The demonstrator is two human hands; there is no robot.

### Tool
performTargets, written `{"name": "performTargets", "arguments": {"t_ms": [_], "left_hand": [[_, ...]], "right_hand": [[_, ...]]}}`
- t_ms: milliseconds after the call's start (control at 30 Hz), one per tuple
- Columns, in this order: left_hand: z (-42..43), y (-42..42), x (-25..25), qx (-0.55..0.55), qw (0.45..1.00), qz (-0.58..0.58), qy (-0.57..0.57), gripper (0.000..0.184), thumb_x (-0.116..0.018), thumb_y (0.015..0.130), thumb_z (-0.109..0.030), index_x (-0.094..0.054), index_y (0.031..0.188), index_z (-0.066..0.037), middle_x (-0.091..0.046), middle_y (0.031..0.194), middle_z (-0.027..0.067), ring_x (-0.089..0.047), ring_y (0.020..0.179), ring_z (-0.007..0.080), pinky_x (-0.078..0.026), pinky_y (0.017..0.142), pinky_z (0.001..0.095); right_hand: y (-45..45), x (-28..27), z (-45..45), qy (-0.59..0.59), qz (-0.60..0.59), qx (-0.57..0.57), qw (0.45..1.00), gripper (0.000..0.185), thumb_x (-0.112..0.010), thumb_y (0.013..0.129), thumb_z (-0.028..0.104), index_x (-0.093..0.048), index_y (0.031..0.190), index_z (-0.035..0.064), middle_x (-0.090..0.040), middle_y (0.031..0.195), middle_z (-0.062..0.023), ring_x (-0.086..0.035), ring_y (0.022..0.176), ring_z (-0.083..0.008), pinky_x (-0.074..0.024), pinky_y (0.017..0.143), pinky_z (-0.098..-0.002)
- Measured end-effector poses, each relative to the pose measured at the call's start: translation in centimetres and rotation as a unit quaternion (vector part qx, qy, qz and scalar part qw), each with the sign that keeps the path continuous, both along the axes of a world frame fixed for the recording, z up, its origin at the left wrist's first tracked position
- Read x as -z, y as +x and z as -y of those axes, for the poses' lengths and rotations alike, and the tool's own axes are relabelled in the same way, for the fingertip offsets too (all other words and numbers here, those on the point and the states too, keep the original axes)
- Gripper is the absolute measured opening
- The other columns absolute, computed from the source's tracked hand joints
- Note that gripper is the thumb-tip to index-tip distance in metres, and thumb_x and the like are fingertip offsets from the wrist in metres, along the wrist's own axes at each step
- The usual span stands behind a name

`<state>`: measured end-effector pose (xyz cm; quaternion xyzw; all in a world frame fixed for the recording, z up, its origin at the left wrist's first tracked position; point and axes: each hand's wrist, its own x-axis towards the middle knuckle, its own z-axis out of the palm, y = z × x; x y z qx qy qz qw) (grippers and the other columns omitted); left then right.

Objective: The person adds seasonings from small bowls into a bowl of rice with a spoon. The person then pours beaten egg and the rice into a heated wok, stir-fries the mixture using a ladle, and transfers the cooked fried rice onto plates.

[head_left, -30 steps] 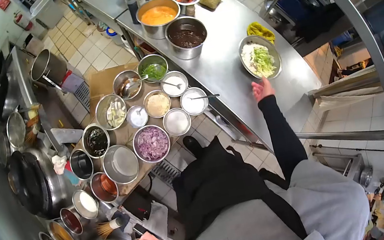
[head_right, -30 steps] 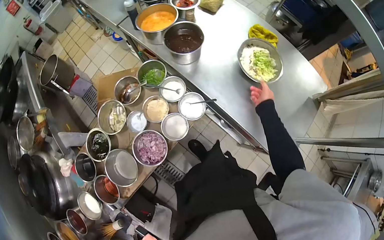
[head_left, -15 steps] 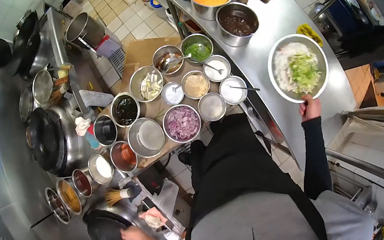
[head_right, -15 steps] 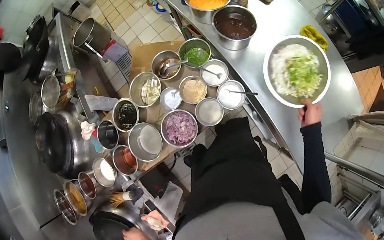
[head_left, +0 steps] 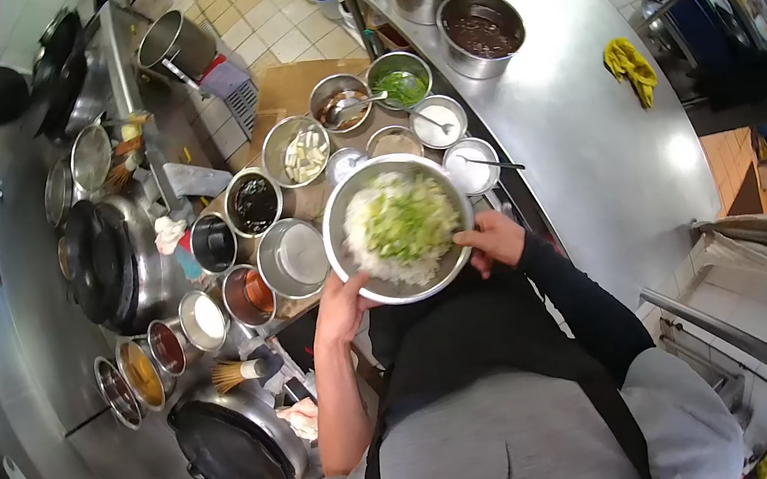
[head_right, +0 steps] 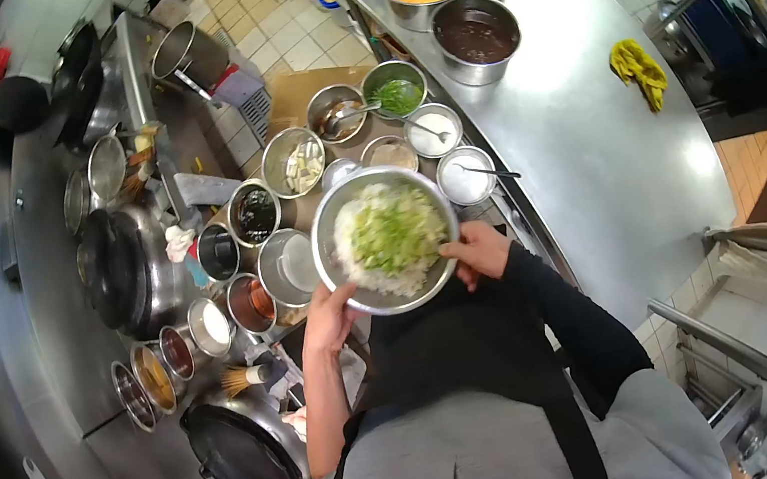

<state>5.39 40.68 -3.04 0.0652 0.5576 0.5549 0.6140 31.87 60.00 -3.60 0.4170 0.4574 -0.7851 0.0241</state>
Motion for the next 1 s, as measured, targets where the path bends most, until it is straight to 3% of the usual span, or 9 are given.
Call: {"name": "performTargets", "arguments": {"t_ms": [100,200,300,367,400,467,567,667,1000], "left_hand": [[2.3,0.2,-0.7,-0.079,0.997,0.012,-0.010,0.045,-0.054,0.100,0.001,-0.047,0.144,0.009,-0.067,0.129,0.0238,-0.076,0.102,0.0318,-0.070,0.079,0.0415],[5.2,-0.2,0.6,-0.124,0.992,0.001,-0.017,0.046,-0.052,0.099,0.002,-0.045,0.144,0.011,-0.067,0.128,0.0247,-0.076,0.103,0.0330,-0.071,0.079,0.0411],[5.2,0.2,0.2,-0.170,0.985,-0.021,-0.024,0.045,-0.051,0.099,0.002,-0.045,0.142,0.012,-0.068,0.127,0.0254,-0.077,0.100,0.0329,-0.071,0.078,0.0402],[5.0,0.3,0.1,-0.189,0.982,-0.020,-0.018,0.044,-0.052,0.098,0.003,-0.047,0.140,0.012,-0.068,0.126,0.0257,-0.077,0.100,0.0330,-0.071,0.078,0.0410],[5.0,0.3,0.2,-0.185,0.982,-0.021,-0.020,0.044,-0.051,0.098,0.002,-0.046,0.141,0.012,-0.068,0.127,0.0256,-0.077,0.101,0.0330,-0.071,0.078,0.0406],[5.2,0.1,0.7,-0.177,0.984,-0.022,-0.025,0.046,-0.051,0.100,0.001,-0.044,0.144,0.011,-0.067,0.130,0.0255,-0.076,0.103,0.0328,-0.071,0.078,0.0399],[4.4,0.9,0.2,-0.185,0.982,-0.028,-0.028,0.046,-0.052,0.100,0.001,-0.044,0.144,0.010,-0.066,0.131,0.0251,-0.076,0.104,0.0327,-0.071,0.079,0.0401],[4.8,0.9,1.3,-0.181,0.982,-0.030,-0.037,0.047,-0.053,0.100,0.000,-0.044,0.145,0.009,-0.066,0.131,0.0244,-0.076,0.104,0.0326,-0.071,0.079,0.0406],[5.0,1.5,2.1,-0.177,0.983,-0.026,-0.048,0.045,-0.056,0.100,0.000,-0.046,0.143,0.008,-0.067,0.129,0.0227,-0.076,0.102,0.0312,-0.071,0.077,0.0396]], "right_hand": [[2.2,0.9,-0.7,0.024,0.055,0.078,0.995,0.049,-0.071,0.100,0.035,-0.063,0.121,-0.0083,-0.069,0.084,-0.0129,-0.067,0.059,-0.0173,-0.0591,0.049,-0.0328],[6.2,10.6,-2.6,0.085,0.110,0.361,0.922,0.073,-0.081,0.092,0.020,-0.044,0.147,-0.0110,-0.069,0.087,-0.0121,-0.061,0.052,-0.0163,-0.0525,0.045,-0.0323],[5.0,14.0,-5.7,0.144,0.021,0.475,0.868,0.058,-0.079,0.094,0.015,-0.055,0.143,-0.0039,-0.064,0.082,-0.0035,-0.059,0.053,-0.0117,-0.0487,0.046,-0.0290],[3.8,15.9,-7.3,0.156,-0.028,0.417,0.895,0.034,-0.073,0.098,0.015,-0.067,0.128,-0.0007,-0.067,0.084,-0.0078,-0.062,0.056,-0.0173,-0.0515,0.051,-0.0344],[3.2,15.5,-7.5,0.341,-0.009,0.355,0.870,0.028,-0.071,0.099,0.015,-0.068,0.123,-0.0001,-0.067,0.084,-0.0099,-0.063,0.058,-0.0198,-0.0521,0.054,-0.0358],[1.8,12.6,-7.6,0.663,0.032,0.190,0.723,0.019,-0.066,0.100,0.015,-0.072,0.113,0.0012,-0.069,0.083,-0.0141,-0.066,0.062,-0.0250,-0.0534,0.060,-0.0387],[1.1,7.6,-6.2,0.608,0.085,0.214,0.760,0.019,-0.063,0.100,0.015,-0.072,0.108,0.0009,-0.070,0.083,-0.0182,-0.069,0.068,-0.0307,-0.0542,0.067,-0.0401],[1.1,9.8,-5.5,0.481,0.065,0.237,0.841,0.019,-0.063,0.100,0.015,-0.073,0.109,0.0010,-0.071,0.080,-0.0158,-0.071,0.070,-0.0277,-0.0548,0.067,-0.0380],[0.3,12.4,-5.3,0.331,0.025,0.302,0.894,0.019,-0.063,0.103,0.013,-0.073,0.110,-0.0013,-0.072,0.081,-0.0076,-0.069,0.068,-0.0135,-0.0559,0.063,-0.0297]]}}
